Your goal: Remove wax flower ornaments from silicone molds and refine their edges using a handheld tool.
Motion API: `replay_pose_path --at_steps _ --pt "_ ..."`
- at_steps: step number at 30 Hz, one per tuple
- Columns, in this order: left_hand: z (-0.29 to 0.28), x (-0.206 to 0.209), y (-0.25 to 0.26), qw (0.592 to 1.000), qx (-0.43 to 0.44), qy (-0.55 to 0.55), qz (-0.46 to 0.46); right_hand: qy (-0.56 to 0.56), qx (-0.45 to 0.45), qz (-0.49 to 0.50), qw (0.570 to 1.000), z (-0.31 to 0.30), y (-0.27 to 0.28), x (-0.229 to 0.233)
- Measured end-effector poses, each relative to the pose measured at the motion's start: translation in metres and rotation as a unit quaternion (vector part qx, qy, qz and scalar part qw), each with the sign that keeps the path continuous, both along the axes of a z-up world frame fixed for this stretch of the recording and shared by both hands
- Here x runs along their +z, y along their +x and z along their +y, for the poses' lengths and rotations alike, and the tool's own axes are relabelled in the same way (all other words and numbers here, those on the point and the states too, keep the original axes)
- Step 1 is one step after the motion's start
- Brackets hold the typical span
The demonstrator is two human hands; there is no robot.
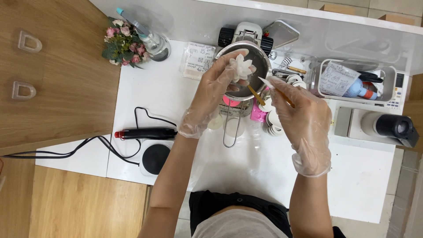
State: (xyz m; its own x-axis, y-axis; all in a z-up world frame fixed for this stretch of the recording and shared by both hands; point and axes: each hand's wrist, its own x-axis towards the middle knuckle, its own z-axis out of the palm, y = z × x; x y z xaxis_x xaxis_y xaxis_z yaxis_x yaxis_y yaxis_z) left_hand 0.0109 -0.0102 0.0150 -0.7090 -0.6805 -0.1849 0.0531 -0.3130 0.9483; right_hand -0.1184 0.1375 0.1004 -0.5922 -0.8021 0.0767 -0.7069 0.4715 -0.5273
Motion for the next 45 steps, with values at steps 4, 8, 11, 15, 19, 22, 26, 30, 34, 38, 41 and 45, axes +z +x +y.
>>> replay_pose_path --at_steps 4,8,11,15,19,22,26,30,34,38,41,45 --pt "0.005 0.008 0.004 0.999 -0.015 0.019 0.046 -0.034 -0.036 -0.092 0.995 0.008 0.004 0.003" --pt "0.011 0.012 0.004 0.997 -0.022 0.022 0.066 -0.038 -0.065 -0.147 0.986 0.017 0.007 0.008" --pt "0.013 0.009 0.002 0.998 -0.017 0.011 0.062 -0.044 -0.068 -0.154 0.985 0.025 0.007 0.01" --pt "0.018 0.016 -0.001 0.999 -0.006 0.002 0.047 -0.053 -0.066 -0.159 0.984 0.038 0.007 0.012" --pt "0.023 0.015 -0.001 0.999 -0.006 -0.002 0.046 -0.043 -0.073 -0.136 0.987 0.046 0.013 0.024" --pt "0.03 0.02 0.002 0.997 -0.003 0.019 0.073 -0.076 -0.053 -0.138 0.986 0.054 0.016 0.024" --pt "0.037 0.029 0.007 0.997 0.006 0.018 0.076 -0.061 -0.06 -0.168 0.982 0.063 0.021 0.028" --pt "0.045 0.041 0.013 0.994 -0.004 0.03 0.103 -0.087 -0.035 -0.166 0.982 0.073 0.023 0.027" --pt "0.05 0.042 0.017 0.988 -0.012 0.058 0.14 -0.071 -0.045 -0.161 0.983 0.08 0.027 0.037" --pt "0.056 0.043 0.018 0.984 -0.021 0.067 0.165 -0.052 -0.055 -0.171 0.982 0.089 0.027 0.042" --pt "0.057 0.038 0.017 0.984 -0.01 0.073 0.16 -0.069 -0.041 -0.168 0.983 0.094 0.026 0.043" --pt "0.061 0.043 0.017 0.981 0.003 0.099 0.165 -0.075 -0.048 -0.169 0.982 0.095 0.025 0.044"
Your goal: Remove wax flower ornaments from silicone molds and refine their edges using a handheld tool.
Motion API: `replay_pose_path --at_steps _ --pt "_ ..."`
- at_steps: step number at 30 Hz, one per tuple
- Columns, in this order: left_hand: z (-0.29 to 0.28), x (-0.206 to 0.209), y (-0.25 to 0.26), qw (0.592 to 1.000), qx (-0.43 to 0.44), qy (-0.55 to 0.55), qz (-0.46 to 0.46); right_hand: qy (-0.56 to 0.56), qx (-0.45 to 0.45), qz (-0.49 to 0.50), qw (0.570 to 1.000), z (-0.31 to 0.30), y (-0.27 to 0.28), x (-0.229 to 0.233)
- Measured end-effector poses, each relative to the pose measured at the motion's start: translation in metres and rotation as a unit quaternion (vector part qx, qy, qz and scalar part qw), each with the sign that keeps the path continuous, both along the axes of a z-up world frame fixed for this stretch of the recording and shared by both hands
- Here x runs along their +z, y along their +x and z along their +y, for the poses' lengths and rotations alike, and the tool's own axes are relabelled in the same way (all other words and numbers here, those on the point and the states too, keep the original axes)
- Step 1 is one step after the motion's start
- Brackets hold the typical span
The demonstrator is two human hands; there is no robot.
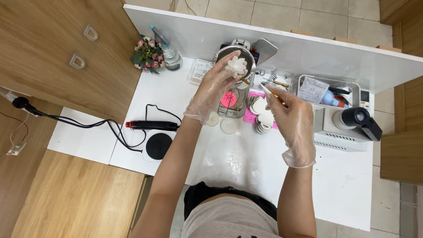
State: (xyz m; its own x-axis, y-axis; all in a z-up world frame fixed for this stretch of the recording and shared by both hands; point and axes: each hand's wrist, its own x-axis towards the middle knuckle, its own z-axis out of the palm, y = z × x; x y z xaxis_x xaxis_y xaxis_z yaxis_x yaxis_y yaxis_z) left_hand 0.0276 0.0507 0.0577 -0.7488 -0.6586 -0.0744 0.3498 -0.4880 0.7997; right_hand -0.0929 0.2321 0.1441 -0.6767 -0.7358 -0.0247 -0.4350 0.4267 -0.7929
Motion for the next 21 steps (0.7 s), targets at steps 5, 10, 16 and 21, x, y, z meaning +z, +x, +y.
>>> replay_pose_path --at_steps 5,10,16,21 --pt "0.008 0.002 0.0 1.0 0.003 0.004 0.005 0.016 -0.019 -0.01 1.0 -0.002 0.007 0.01" --pt "0.01 -0.001 0.0 0.998 -0.008 0.05 0.041 0.007 -0.008 -0.016 1.0 0.001 0.005 -0.001" --pt "0.011 -0.002 0.003 0.997 -0.01 0.066 0.047 0.002 0.003 -0.009 1.0 0.005 0.006 -0.001" --pt "0.011 -0.003 0.005 0.997 -0.01 0.06 0.047 0.008 0.008 0.005 1.0 0.007 0.007 -0.001"
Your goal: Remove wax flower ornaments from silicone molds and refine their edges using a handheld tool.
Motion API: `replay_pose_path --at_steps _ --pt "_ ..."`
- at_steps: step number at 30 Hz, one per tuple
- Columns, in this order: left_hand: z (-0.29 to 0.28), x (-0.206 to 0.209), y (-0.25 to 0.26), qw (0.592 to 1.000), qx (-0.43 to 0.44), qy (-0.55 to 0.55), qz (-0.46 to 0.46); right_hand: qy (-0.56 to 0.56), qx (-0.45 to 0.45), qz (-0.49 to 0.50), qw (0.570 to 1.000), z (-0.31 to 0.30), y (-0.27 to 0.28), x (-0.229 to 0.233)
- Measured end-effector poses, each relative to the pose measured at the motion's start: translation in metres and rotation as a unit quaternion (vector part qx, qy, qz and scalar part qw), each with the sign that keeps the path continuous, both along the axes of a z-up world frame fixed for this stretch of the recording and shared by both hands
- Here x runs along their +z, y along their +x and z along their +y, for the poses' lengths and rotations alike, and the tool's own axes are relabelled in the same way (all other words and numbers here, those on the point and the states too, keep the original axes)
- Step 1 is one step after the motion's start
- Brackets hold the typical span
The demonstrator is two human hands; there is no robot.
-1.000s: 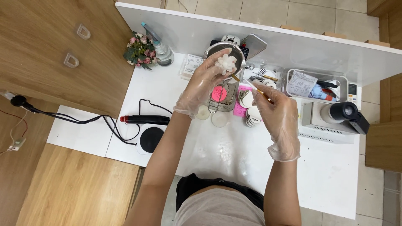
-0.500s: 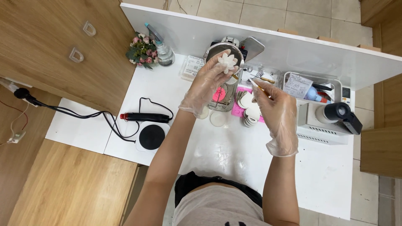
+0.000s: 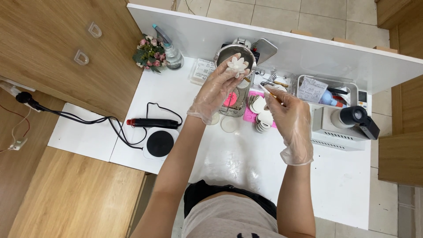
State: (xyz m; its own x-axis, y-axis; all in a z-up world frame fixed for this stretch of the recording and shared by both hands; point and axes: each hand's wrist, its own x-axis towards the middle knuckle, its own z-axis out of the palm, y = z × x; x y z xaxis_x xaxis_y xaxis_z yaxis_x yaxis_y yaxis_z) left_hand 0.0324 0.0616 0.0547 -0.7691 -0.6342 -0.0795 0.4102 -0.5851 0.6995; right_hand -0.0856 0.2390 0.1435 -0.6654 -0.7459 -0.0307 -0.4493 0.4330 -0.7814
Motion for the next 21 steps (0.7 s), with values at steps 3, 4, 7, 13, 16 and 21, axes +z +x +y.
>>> replay_pose_path --at_steps 3,4,7,13,16,21 --pt "0.001 -0.001 0.0 1.0 0.003 -0.028 -0.006 -0.002 0.0 -0.002 1.0 0.0 -0.001 -0.002" --pt "0.002 0.002 0.0 1.0 0.004 -0.028 -0.005 -0.002 0.0 -0.001 1.0 0.0 -0.001 -0.001" --pt "0.003 0.005 0.0 0.999 0.001 -0.039 -0.024 0.005 -0.009 -0.012 1.0 0.0 -0.001 0.0" --pt "0.004 0.004 0.001 0.999 0.005 -0.048 -0.024 0.001 -0.003 -0.001 1.0 0.0 -0.004 -0.005" --pt "0.003 0.001 0.001 0.998 -0.005 -0.055 -0.027 0.022 -0.011 0.004 1.0 -0.001 -0.004 -0.005" --pt "-0.005 -0.014 -0.003 0.999 0.001 -0.044 -0.019 0.009 -0.008 -0.007 1.0 -0.001 -0.006 -0.006"
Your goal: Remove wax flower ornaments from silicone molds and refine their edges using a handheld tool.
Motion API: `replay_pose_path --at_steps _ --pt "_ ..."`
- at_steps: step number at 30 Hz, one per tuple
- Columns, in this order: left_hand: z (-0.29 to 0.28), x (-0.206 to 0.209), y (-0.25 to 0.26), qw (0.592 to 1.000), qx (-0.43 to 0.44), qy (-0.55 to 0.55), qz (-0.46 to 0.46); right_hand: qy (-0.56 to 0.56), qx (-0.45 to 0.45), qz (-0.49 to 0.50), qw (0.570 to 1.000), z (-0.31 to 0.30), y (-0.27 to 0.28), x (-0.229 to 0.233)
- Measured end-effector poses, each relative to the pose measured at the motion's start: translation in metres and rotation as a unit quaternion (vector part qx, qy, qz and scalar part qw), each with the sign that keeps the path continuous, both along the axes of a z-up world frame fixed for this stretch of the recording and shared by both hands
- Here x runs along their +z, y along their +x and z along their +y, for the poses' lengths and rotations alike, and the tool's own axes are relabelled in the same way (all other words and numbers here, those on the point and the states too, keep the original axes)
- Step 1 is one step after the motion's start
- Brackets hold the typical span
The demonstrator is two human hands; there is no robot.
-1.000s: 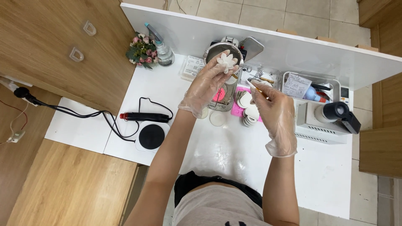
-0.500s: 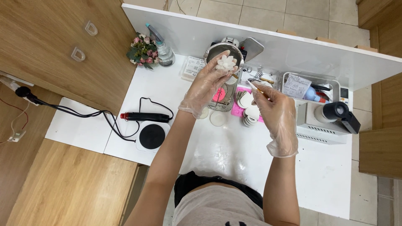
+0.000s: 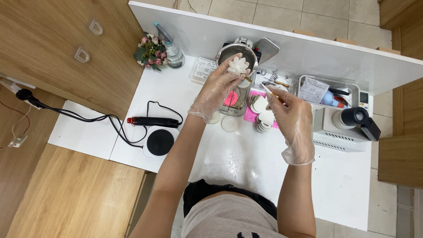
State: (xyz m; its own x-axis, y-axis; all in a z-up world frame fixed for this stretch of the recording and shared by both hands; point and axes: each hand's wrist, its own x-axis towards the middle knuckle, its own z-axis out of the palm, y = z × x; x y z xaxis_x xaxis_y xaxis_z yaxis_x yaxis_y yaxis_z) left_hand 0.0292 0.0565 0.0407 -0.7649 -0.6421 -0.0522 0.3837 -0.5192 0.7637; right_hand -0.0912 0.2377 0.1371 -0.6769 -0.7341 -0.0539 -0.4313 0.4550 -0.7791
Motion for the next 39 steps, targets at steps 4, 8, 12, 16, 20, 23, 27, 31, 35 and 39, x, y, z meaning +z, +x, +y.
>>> replay_pose_path --at_steps 4,8,12,16,20,23,27,31,35,39 --pt "-0.028 -0.016 -0.012 0.996 0.015 0.006 -0.092 0.001 0.002 -0.001 1.0 0.0 -0.001 0.001" --pt "-0.059 -0.014 -0.022 0.912 0.063 -0.262 -0.31 0.003 0.003 -0.017 1.0 0.001 -0.004 -0.007" --pt "-0.1 -0.043 -0.041 0.765 0.011 -0.411 -0.496 -0.028 0.016 -0.022 0.999 0.002 -0.009 -0.015" --pt "-0.113 -0.05 -0.062 0.695 -0.053 -0.541 -0.47 0.015 -0.004 -0.026 1.0 -0.002 -0.012 -0.006" --pt "-0.125 -0.044 -0.085 0.655 -0.153 -0.56 -0.485 0.032 -0.015 -0.026 0.999 -0.005 -0.019 -0.004" --pt "-0.137 -0.05 -0.089 0.645 -0.166 -0.576 -0.474 0.039 -0.019 -0.019 0.999 -0.006 -0.025 -0.009" --pt "-0.126 -0.015 -0.072 0.621 -0.102 -0.611 -0.48 0.024 -0.021 -0.023 0.999 -0.008 -0.032 -0.016" --pt "-0.106 -0.004 -0.054 0.671 -0.111 -0.583 -0.445 -0.004 -0.006 -0.035 0.999 -0.017 -0.033 -0.022" --pt "-0.099 -0.03 -0.043 0.589 -0.1 -0.695 -0.4 0.031 -0.007 -0.034 0.999 -0.029 -0.03 -0.024" --pt "-0.1 -0.031 -0.039 0.581 -0.105 -0.697 -0.407 0.041 0.008 -0.007 0.999 -0.034 -0.034 -0.027"
